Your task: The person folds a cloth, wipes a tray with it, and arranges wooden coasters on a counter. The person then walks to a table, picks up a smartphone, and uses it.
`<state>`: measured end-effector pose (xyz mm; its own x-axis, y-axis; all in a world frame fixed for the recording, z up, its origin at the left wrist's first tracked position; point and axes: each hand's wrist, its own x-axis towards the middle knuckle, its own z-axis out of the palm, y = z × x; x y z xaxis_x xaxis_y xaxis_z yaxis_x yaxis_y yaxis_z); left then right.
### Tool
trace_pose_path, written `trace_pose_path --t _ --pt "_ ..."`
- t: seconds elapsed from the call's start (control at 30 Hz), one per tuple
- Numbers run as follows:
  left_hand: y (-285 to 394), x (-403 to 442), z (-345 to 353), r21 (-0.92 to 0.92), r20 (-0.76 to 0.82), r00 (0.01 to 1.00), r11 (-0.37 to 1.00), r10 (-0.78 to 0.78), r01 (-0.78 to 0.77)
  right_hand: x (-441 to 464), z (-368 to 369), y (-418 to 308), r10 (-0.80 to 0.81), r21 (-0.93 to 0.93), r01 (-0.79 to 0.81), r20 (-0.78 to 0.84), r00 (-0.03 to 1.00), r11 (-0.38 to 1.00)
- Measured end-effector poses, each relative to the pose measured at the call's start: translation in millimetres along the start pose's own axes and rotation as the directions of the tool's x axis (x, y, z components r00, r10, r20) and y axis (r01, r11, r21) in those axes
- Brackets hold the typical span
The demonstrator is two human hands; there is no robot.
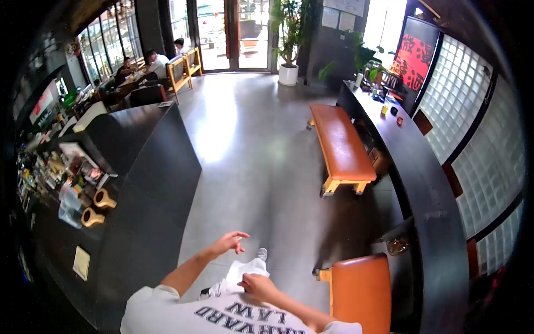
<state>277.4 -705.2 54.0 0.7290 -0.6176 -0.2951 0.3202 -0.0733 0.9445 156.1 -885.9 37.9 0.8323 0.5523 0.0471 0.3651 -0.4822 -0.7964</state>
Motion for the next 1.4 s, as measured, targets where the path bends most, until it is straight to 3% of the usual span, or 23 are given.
trace_pose_path --t 0.03,0.2,0.23,0.3,0.33,0.37,0.43,0.47,0.5,0.6,0.67,0.7,0.73,0.77,0.83,0.97,1.03,1.13,1.2,1.23,1.27,1.37,1.4 --pt "8 30 -13 -0.032 0.040 0.999 0.999 -0.031 0.033 19 -19 22 0.116 -0.025 -0.115 0.040 0.992 0.993" --pt "46 220 -48 -0.149 0.340 0.939 0.982 -0.058 0.114 110 -130 92 0.405 -0.120 -0.436 -0.216 0.888 0.892" --pt "55 256 -45 -0.101 0.370 0.919 0.977 -0.140 0.189 130 -156 103 0.416 -0.131 -0.455 -0.243 0.876 0.881" --pt "73 320 -33 -0.013 0.426 0.895 0.988 -0.133 0.152 164 -196 136 0.446 -0.090 -0.492 -0.307 0.841 0.866" --pt "83 349 -25 -0.036 0.472 0.876 0.991 -0.099 0.131 181 -215 149 0.441 0.065 -0.456 -0.410 0.799 0.887" --pt "132 366 -20 0.009 0.538 0.808 0.960 -0.240 0.279 200 -211 195 0.189 0.017 -0.251 -0.708 0.680 0.968" --pt "151 422 -22 0.104 0.681 0.731 0.981 0.048 -0.161 235 -236 251 0.396 0.255 -0.307 -0.677 0.620 0.917" --pt "174 450 -32 0.103 0.729 0.683 0.979 0.048 -0.177 254 -247 280 0.454 0.331 -0.311 -0.655 0.604 0.891" --pt "198 477 -45 0.164 0.725 0.688 0.966 0.019 -0.200 276 -259 309 0.485 0.378 -0.305 -0.633 0.604 0.874" --pt "199 587 -102 0.134 0.574 0.795 0.935 0.196 -0.328 357 -324 396 0.420 0.347 -0.250 -0.612 0.670 0.904" --pt "222 649 -154 -0.031 0.431 0.892 0.990 0.136 -0.135 420 -376 443 0.296 0.212 -0.209 -0.603 0.741 0.955" --pt "235 671 -180 -0.127 0.354 0.932 0.991 0.084 -0.041 464 -435 402 0.268 0.056 -0.289 -0.575 0.774 0.956" --pt "260 693 -204 -0.083 0.292 0.947 0.990 0.132 -0.112 500 -468 400 0.278 0.059 -0.292 -0.528 0.802 0.955" --pt "286 717 -230 -0.034 0.233 0.953 0.981 0.195 -0.192 536 -494 407 0.278 0.051 -0.291 -0.485 0.829 0.955" --pt "310 766 -286 -0.034 0.064 0.983 0.985 0.174 -0.172 605 -518 439 0.216 -0.026 -0.246 -0.396 0.893 0.969" --pt "344 850 -392 -0.003 -0.222 0.958 0.983 0.181 -0.186 736 -580 468 -0.079 -0.079 0.068 -0.141 0.987 0.995" --pt "336 903 -442 0.032 -0.291 0.943 0.987 0.160 -0.157 796 -615 484 -0.050 -0.099 0.056 0.063 0.997 0.994" --pt "352 986 -494 0.043 -0.244 0.969 0.998 0.044 -0.035 878 -651 546 -0.037 -0.059 0.041 0.070 0.997 0.997" --pt "379 1049 -517 0.066 -0.205 0.979 0.997 -0.022 0.036 929 -682 584 0.064 -0.031 -0.070 -0.179 0.982 0.997" --pt "380 1083 -529 0.142 -0.193 0.969 0.982 0.153 -0.126 949 -700 598 0.122 -0.002 -0.129 -0.295 0.948 0.992" --pt "384 1117 -539 0.100 -0.233 0.961 0.986 0.150 -0.130 968 -722 610 0.119 0.000 -0.130 -0.414 0.903 0.991" --pt "417 1217 -565 0.120 -0.241 0.967 0.992 0.078 -0.050 1020 -792 656 0.335 0.084 -0.339 -0.483 0.809 0.937" --pt "414 1255 -580 0.156 -0.106 0.994 0.988 0.040 -0.023 1032 -807 684 0.395 0.150 -0.372 -0.499 0.771 0.916"
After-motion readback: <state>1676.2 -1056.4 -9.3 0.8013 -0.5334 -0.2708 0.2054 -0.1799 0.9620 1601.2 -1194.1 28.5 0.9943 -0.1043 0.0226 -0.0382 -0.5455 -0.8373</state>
